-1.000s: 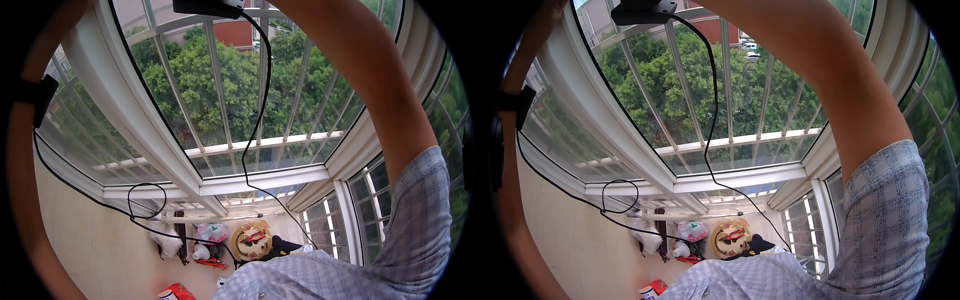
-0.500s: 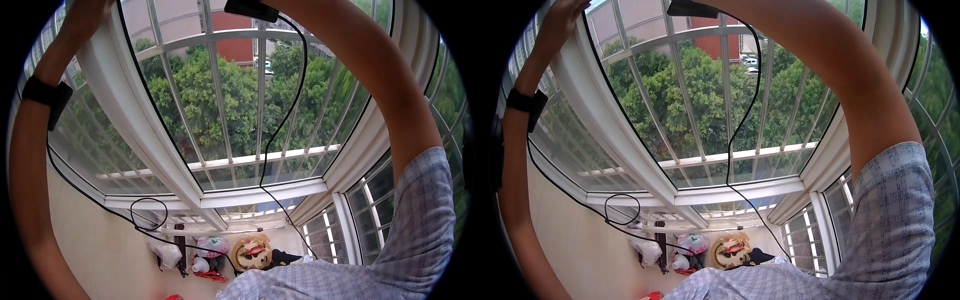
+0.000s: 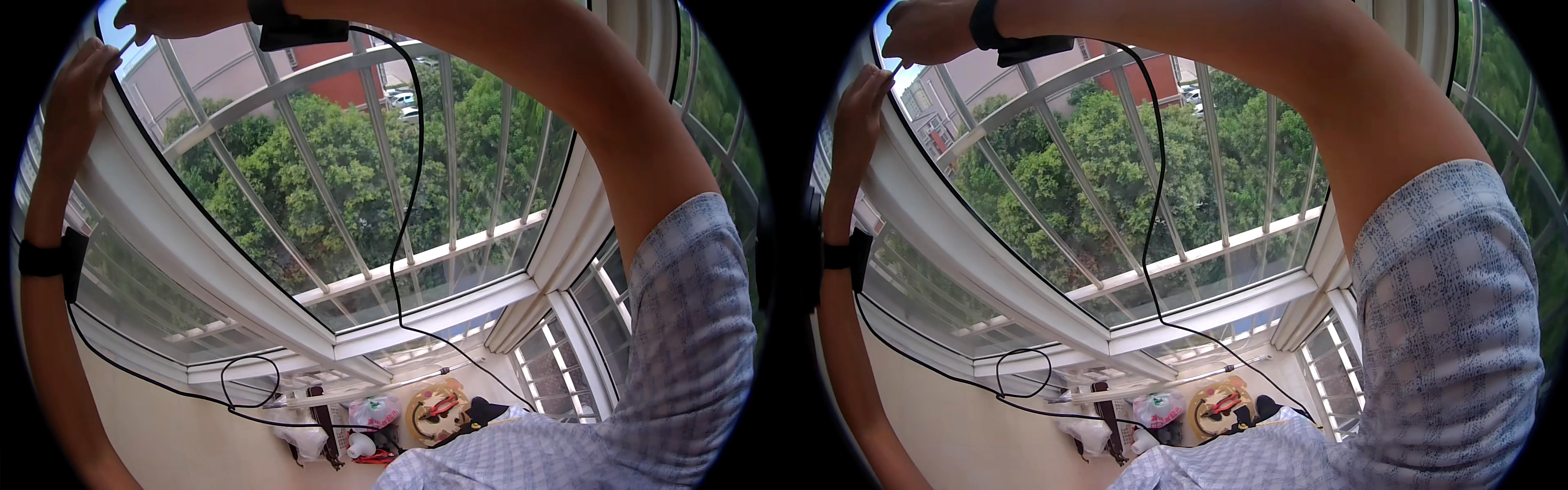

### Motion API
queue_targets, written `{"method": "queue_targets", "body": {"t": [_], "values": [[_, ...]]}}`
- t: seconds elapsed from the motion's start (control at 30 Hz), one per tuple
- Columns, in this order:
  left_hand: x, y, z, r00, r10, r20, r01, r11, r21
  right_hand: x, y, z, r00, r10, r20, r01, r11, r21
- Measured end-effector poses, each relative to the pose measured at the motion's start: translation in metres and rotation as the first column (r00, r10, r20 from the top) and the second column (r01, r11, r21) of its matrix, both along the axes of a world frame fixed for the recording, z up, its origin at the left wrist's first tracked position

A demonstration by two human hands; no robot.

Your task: The person uses pliers to remove a small component from the window frame and then uses a screwdriver to tighten screws along the vertical frame. The person retrieves additional screws from a cardboard box on the floor and continues the repair work on the window frame.

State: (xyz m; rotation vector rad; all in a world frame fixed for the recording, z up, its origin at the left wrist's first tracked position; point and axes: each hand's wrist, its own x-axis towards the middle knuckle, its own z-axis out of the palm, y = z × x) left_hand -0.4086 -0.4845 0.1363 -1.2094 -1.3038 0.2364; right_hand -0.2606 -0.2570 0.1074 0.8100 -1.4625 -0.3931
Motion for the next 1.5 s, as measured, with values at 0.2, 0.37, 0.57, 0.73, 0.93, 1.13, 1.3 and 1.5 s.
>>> {"method": "queue_targets", "body": {"t": [0.2,0.37,0.57,0.73,0.93,1.13,1.3,1.5], "values": [[0.000,0.001,0.003,1.000,0.011,0.027,-0.011,1.000,-0.005,0.002,0.000,0.000,0.999,0.042,-0.029,-0.040,0.998,0.038],[0.000,0.001,0.002,1.000,0.007,-0.009,-0.007,1.000,-0.007,-0.002,-0.001,0.001,0.998,-0.038,-0.053,0.040,0.999,0.036],[0.004,-0.003,0.000,1.000,-0.013,-0.026,0.014,1.000,0.005,-0.007,-0.006,0.003,1.000,-0.019,0.022,0.019,1.000,-0.010],[0.006,-0.001,0.000,0.999,-0.041,-0.029,0.041,0.999,-0.005,-0.005,-0.015,-0.001,0.994,-0.034,0.104,0.045,0.994,-0.104],[0.012,0.002,-0.002,0.995,-0.096,-0.016,0.095,0.995,-0.031,-0.010,-0.031,0.008,0.942,-0.140,0.304,0.244,0.909,-0.339],[0.019,0.004,-0.003,0.999,-0.047,0.005,0.047,0.999,0.005,-0.017,-0.035,0.018,0.801,0.015,0.599,0.294,0.861,-0.415],[0.019,0.003,-0.001,0.995,-0.087,0.051,0.089,0.996,-0.027,-0.012,-0.001,-0.001,0.982,-0.124,0.140,0.119,0.992,0.041],[0.019,-0.002,-0.003,0.999,-0.007,0.041,0.008,1.000,-0.018,0.000,-0.009,-0.010,0.965,-0.174,0.197,0.172,0.985,0.027]]}}
